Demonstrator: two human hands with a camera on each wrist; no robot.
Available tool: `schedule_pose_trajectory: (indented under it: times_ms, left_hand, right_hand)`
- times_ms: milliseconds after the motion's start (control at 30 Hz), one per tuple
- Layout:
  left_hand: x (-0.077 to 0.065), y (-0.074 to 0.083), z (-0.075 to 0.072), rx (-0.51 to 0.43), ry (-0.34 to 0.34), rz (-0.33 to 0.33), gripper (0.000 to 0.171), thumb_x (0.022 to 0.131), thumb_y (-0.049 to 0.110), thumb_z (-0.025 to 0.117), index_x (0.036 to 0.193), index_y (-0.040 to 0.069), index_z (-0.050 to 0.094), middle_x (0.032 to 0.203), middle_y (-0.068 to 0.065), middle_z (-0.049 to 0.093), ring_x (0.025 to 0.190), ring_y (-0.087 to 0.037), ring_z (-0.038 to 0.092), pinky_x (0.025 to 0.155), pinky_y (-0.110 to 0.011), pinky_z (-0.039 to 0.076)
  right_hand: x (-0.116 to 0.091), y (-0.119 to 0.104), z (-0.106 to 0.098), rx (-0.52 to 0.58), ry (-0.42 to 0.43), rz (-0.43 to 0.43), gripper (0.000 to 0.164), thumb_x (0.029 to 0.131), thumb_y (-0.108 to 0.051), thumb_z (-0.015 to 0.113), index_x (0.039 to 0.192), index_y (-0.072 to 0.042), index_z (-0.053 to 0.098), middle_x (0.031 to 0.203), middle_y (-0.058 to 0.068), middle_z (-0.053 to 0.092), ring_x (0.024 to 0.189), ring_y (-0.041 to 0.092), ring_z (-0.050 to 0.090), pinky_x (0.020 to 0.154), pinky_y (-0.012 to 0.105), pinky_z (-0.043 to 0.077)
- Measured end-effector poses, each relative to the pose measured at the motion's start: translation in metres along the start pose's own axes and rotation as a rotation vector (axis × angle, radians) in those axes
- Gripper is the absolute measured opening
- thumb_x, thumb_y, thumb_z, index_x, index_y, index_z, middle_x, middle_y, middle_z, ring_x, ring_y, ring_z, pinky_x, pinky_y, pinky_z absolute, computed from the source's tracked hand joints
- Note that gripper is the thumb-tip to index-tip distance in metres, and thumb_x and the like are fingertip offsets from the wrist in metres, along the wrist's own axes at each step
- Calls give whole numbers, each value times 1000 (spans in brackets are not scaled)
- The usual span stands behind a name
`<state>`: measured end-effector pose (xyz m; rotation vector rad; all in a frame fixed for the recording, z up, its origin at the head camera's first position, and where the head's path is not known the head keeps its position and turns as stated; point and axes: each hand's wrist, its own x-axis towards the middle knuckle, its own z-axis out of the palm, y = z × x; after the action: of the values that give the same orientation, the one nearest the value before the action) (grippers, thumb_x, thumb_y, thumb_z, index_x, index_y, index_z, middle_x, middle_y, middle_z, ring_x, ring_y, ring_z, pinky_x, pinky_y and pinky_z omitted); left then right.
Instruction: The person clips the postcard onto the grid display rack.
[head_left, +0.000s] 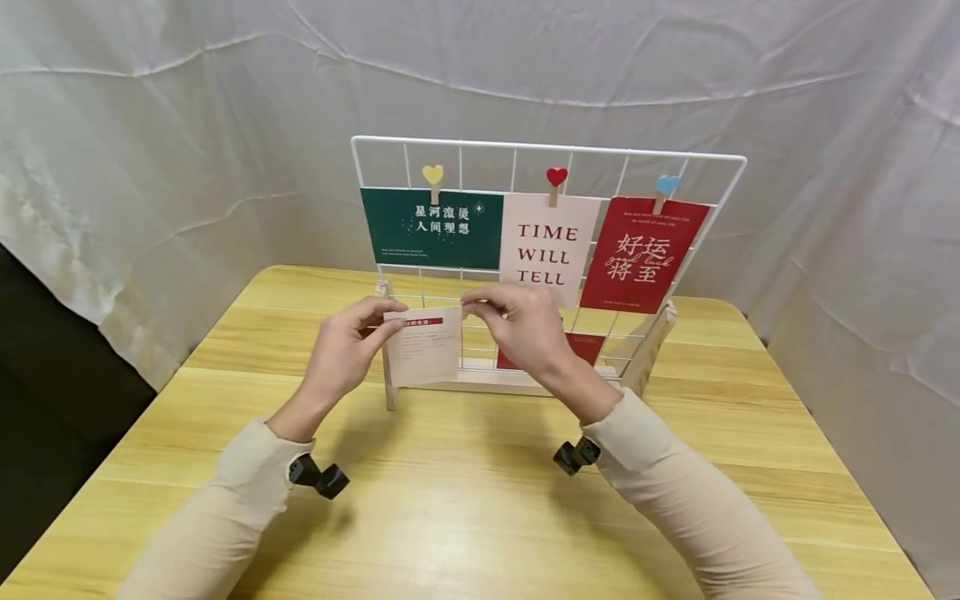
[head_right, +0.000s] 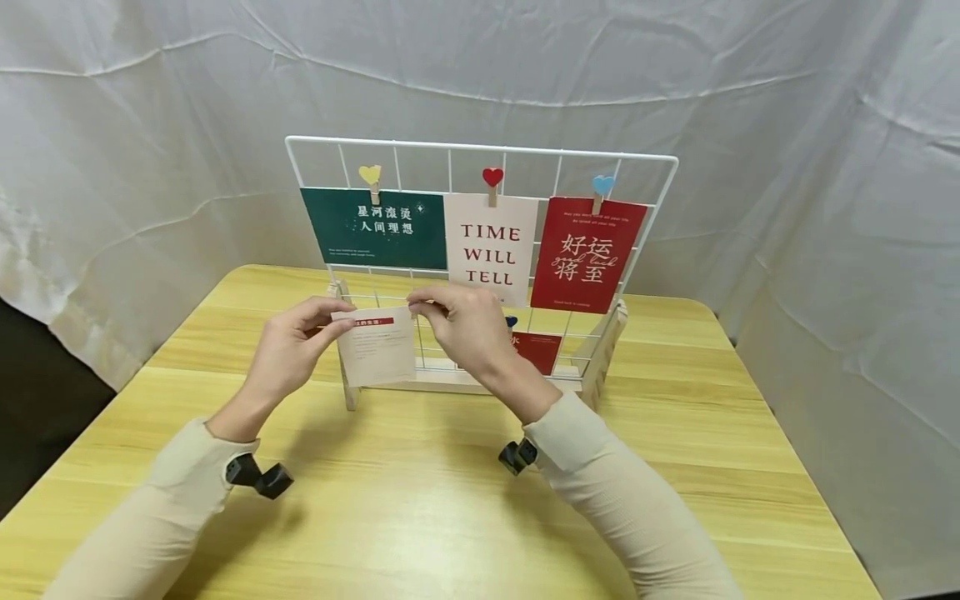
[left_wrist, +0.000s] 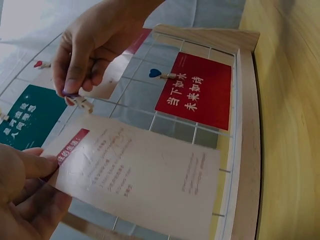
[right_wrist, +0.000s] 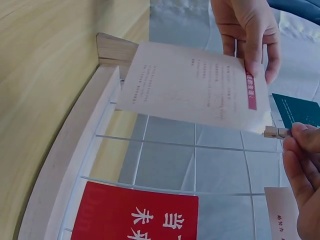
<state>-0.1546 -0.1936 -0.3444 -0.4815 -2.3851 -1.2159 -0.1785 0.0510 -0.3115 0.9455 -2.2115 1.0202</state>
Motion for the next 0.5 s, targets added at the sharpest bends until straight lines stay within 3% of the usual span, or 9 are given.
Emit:
schedule_pose_trajectory:
  times_ms: [300, 500]
  left_hand:
    - [8, 5, 16, 19, -16, -6, 18, 91, 8, 68, 109, 9, 71, 103, -9, 70, 79, -22, 61, 73, -35, 57]
    - [14, 8, 28, 8, -8, 2, 18, 91, 9, 67, 109, 7, 70, 106, -9, 70, 83, -22, 63, 77, -37, 57]
  right_hand:
    - [5, -3, -2, -62, 17, 37, 10, 88, -9, 73, 97, -9, 78, 95, 1, 74, 82, 12, 69, 72, 24, 55]
    - [9, -5, -4, -135, 6, 32, 10, 90, -11, 72, 97, -9, 78, 94, 2, 74, 76, 13, 68, 63, 23, 52]
